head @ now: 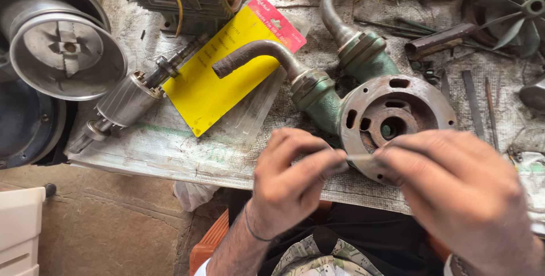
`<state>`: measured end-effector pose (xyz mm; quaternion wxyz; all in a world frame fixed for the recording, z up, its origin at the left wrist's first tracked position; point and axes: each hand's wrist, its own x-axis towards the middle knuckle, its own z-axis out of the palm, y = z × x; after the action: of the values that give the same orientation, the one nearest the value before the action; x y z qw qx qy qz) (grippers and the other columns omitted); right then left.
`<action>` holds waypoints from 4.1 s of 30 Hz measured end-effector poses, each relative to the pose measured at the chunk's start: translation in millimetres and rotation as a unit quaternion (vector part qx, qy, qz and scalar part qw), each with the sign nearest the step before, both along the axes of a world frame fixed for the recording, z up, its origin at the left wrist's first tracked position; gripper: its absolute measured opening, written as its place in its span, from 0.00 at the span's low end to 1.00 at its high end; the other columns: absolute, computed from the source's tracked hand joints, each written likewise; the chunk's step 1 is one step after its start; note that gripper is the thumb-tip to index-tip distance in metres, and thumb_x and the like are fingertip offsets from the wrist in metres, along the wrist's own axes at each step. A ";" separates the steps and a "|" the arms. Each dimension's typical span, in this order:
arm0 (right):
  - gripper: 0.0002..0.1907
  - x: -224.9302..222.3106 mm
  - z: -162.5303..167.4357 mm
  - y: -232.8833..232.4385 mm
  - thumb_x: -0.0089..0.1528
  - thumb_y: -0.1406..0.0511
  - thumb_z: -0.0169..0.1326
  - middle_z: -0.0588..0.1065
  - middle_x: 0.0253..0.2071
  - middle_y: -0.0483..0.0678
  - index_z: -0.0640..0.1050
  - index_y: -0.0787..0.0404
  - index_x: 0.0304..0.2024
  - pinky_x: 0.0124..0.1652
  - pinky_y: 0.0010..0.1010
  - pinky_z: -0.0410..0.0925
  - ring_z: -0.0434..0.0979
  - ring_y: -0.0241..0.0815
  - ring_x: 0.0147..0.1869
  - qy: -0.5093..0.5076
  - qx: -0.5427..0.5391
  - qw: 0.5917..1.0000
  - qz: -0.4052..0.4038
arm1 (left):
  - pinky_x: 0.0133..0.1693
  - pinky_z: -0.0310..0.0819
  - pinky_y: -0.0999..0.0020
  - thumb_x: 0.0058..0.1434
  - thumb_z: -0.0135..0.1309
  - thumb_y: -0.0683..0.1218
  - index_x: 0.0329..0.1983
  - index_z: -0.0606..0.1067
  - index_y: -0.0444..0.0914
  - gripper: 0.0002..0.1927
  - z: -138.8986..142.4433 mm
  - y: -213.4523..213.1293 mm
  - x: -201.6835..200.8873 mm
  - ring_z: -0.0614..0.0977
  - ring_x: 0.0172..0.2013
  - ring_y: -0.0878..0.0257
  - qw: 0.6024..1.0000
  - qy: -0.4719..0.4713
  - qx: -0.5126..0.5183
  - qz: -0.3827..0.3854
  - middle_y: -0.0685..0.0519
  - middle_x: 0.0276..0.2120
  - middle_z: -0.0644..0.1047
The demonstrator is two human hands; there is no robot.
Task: The person uses a small scraper to scrape the gasket residue off the flat mounting face of a green water pump housing, working around the central bore and bolt holes. They then lift and reposition the pump body, holding it up while continuing to scrape its flange surface.
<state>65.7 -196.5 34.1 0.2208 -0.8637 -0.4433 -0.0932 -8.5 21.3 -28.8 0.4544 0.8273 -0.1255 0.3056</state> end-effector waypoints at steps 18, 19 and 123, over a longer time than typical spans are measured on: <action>0.12 18.3 4.4 19.3 0.51 0.73 0.61 0.79 0.37 0.46 0.82 0.60 0.38 0.44 0.40 0.67 0.78 0.48 0.45 -0.006 -0.047 0.997 -0.065 | 0.37 0.79 0.70 0.64 0.63 0.39 0.42 0.78 0.36 0.06 13.3 0.0 17.7 0.85 0.33 0.63 0.984 0.118 -0.124 0.039 0.51 0.34 0.81; 0.14 18.7 4.7 19.7 0.51 0.74 0.60 0.79 0.36 0.46 0.82 0.60 0.39 0.44 0.40 0.67 0.78 0.48 0.44 -0.009 -0.043 0.998 -0.050 | 0.35 0.77 0.70 0.64 0.63 0.39 0.41 0.79 0.36 0.05 15.0 0.3 18.7 0.84 0.31 0.64 0.980 0.136 -0.140 0.036 0.51 0.32 0.81; 0.36 -21.0 -18.2 -12.4 0.61 0.76 0.58 0.76 0.40 0.48 0.66 0.65 0.72 0.39 0.21 0.72 0.77 0.31 0.43 0.393 0.280 0.871 -0.091 | 0.46 0.86 0.70 0.65 0.58 0.40 0.58 0.72 0.31 0.19 35.4 -66.0 -28.9 0.89 0.43 0.64 0.884 0.282 -0.363 -0.087 0.47 0.42 0.84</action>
<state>44.7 -208.9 15.9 0.5999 -0.7675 -0.1951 0.1138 -37.4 -44.7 6.6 0.7642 0.6411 0.0559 0.0426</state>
